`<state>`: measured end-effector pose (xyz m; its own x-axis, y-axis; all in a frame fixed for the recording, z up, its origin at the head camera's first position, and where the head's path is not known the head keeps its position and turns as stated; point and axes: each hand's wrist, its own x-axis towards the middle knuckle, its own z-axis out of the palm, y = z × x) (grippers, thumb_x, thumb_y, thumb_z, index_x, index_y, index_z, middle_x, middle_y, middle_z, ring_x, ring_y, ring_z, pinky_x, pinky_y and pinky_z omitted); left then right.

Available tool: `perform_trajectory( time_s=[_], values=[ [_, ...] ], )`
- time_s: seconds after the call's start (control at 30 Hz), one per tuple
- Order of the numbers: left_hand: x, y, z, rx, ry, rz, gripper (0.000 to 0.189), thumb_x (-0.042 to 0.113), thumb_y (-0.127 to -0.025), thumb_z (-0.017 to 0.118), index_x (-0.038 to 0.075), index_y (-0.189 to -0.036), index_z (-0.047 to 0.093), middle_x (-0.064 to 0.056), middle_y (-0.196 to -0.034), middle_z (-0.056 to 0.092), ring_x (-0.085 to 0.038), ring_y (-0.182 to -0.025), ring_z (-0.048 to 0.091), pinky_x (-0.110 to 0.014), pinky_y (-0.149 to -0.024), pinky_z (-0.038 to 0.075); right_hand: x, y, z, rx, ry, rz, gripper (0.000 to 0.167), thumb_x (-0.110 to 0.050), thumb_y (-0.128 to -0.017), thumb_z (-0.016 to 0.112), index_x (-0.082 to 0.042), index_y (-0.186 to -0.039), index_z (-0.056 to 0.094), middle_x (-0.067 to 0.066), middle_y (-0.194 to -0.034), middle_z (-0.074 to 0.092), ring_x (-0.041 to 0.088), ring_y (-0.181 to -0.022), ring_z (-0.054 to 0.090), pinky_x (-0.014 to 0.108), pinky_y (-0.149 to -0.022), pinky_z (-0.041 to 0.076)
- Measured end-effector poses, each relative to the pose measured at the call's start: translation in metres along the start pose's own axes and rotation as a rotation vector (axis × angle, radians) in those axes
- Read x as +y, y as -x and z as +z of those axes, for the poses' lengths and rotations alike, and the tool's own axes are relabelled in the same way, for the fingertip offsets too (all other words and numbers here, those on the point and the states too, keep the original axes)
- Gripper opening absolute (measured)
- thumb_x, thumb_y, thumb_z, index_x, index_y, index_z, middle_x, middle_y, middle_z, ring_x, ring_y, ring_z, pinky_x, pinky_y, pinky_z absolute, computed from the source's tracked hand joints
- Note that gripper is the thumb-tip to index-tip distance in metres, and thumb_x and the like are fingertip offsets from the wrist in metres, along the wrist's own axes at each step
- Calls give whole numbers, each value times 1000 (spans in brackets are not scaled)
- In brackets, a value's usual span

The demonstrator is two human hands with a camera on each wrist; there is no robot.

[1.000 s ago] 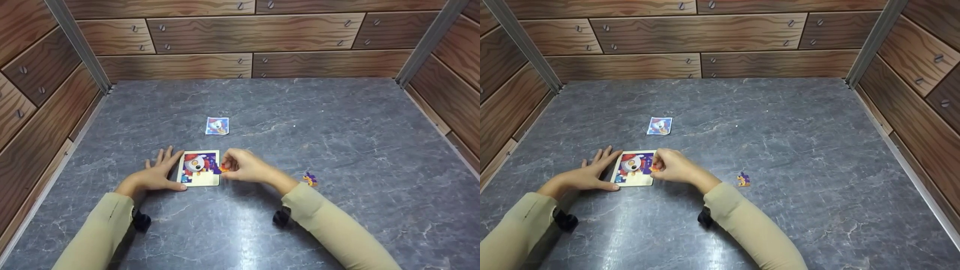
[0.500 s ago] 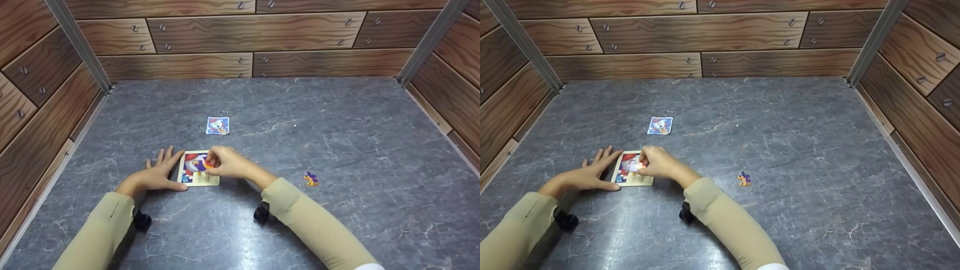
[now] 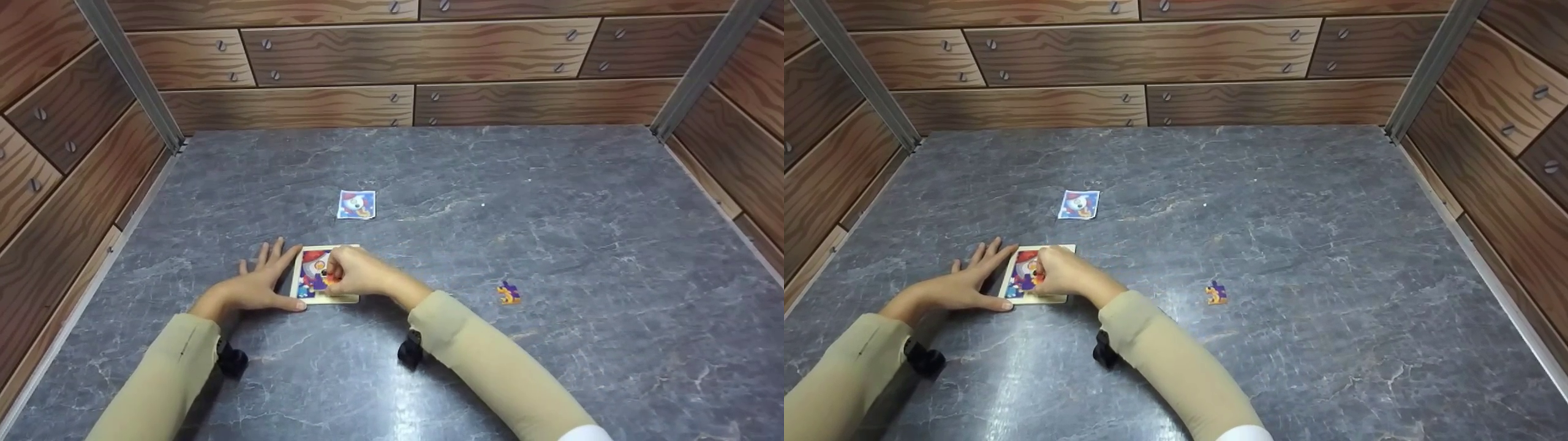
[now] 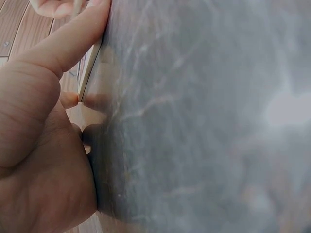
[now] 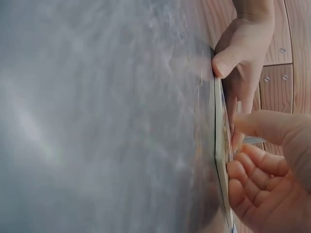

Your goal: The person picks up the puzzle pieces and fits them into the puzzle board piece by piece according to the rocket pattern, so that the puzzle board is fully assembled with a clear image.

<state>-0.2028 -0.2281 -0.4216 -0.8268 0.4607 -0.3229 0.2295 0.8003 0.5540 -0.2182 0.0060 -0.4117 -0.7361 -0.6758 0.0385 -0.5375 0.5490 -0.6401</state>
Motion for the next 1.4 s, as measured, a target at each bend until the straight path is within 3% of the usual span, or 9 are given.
perform_trajectory(
  time_s=[0.37,0.6,1.1,1.23,1.4],
  values=[
    [-1,0,1,8,-4,-16,111,58,-73,70,23,-151,-1,-19,-150,-23,-39,-132,-27,-67,-93,-19,-1,-2,6,-11,58,41,23,-11,-71,79,0,-85,62,-3,-75,49,10,-70,47,21,-65,41],
    [-2,1,4,11,1,-14,111,58,-73,70,23,-151,0,-19,-150,-23,-39,-132,-27,-67,-93,-20,-1,0,6,-34,60,15,23,-8,-71,78,-1,-86,62,-1,-78,50,12,-74,47,23,-68,41],
    [-1,-1,1,-1,1,-20,111,58,-73,70,23,-151,0,-18,-150,-23,-39,-132,-27,-68,-93,-18,-8,0,6,-42,105,53,23,-15,-70,79,-5,-80,61,-2,-78,47,12,-74,45,23,-66,40],
    [-1,-1,2,2,3,-18,111,58,-73,70,23,-151,0,-19,-150,-23,-39,-132,-27,-68,-93,-19,-9,-1,7,-47,106,50,25,-14,-72,78,-5,-88,61,2,-82,53,12,-74,47,23,-66,41],
    [0,0,0,6,3,-11,111,57,-73,70,22,-151,0,-19,-150,-23,-39,-132,-27,-68,-93,-19,-8,-1,7,-50,138,-15,28,-12,-72,78,-5,-96,64,5,-83,62,14,-75,51,25,-68,42]
  ],
)
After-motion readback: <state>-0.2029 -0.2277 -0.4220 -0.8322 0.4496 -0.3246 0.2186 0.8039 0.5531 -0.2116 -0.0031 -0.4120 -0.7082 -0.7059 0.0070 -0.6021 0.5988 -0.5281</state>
